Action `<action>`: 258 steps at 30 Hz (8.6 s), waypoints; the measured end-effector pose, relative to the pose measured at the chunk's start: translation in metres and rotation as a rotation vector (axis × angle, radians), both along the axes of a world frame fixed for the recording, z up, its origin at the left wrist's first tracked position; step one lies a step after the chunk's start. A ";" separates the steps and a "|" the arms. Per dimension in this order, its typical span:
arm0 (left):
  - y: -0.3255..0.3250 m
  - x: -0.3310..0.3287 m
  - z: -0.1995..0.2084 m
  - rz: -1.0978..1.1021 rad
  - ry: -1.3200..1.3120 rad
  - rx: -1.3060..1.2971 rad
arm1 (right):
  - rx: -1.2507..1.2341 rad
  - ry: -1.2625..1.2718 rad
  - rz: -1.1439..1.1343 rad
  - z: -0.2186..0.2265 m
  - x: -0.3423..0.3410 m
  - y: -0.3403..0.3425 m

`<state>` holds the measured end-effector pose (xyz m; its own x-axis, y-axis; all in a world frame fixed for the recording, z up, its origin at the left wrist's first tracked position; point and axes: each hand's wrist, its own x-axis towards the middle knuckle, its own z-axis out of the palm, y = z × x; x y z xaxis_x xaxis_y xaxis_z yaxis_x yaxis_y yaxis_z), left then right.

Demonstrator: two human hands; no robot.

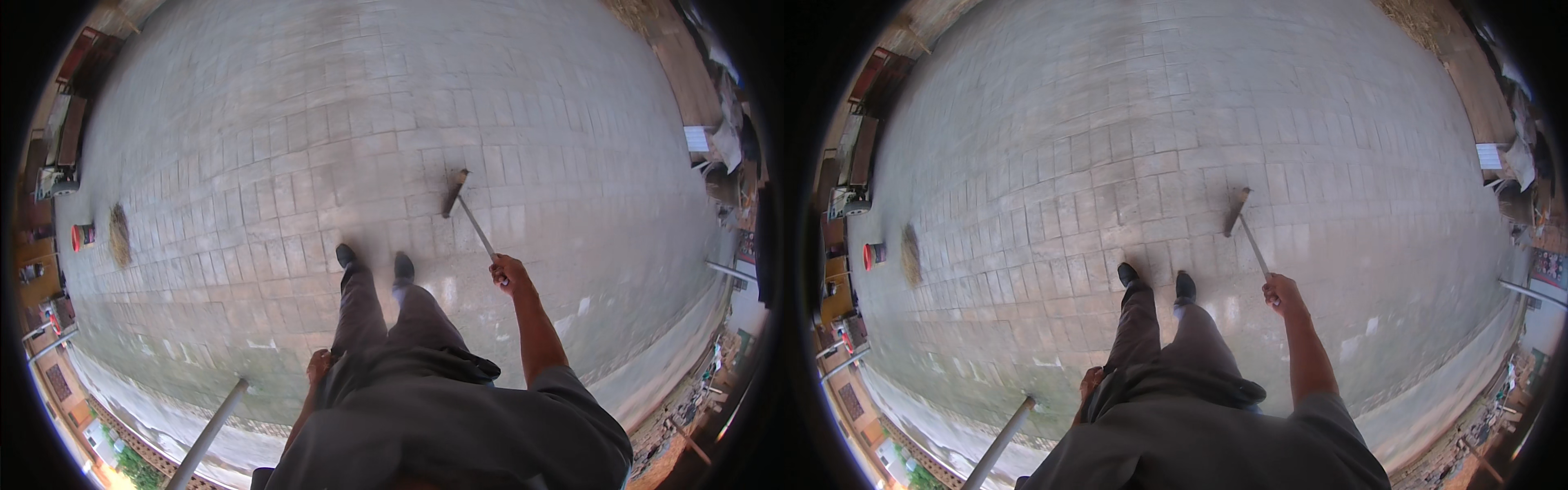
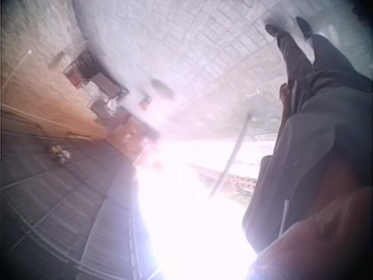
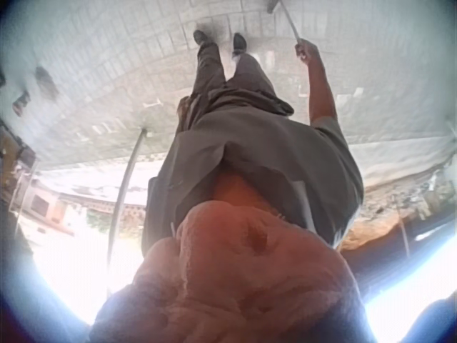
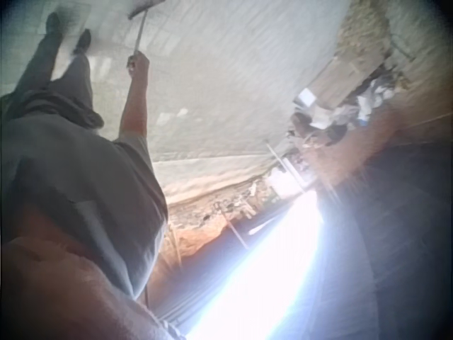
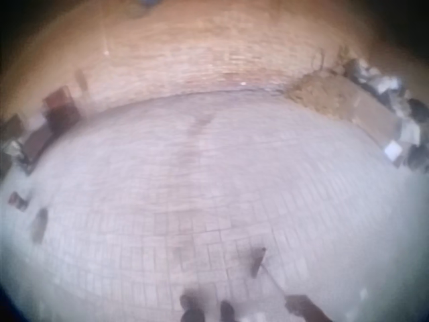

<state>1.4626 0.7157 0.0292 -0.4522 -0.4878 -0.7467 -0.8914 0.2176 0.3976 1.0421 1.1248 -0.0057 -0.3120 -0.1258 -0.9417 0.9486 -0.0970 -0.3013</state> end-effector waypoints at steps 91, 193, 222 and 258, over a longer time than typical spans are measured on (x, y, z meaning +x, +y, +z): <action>-0.132 -0.130 -0.039 0.382 0.049 0.416 | 0.072 -0.010 0.096 0.018 -0.163 -0.180; -0.250 -0.394 -0.023 -0.101 -0.304 -0.020 | -0.063 -0.062 0.255 0.003 -0.363 -0.311; -0.232 -0.407 -0.001 -0.196 -0.308 0.093 | -0.312 -0.124 0.322 -0.067 -0.381 -0.500; -0.223 -0.479 0.006 0.018 -0.230 0.008 | 0.008 -0.047 0.222 -0.037 -0.455 -0.294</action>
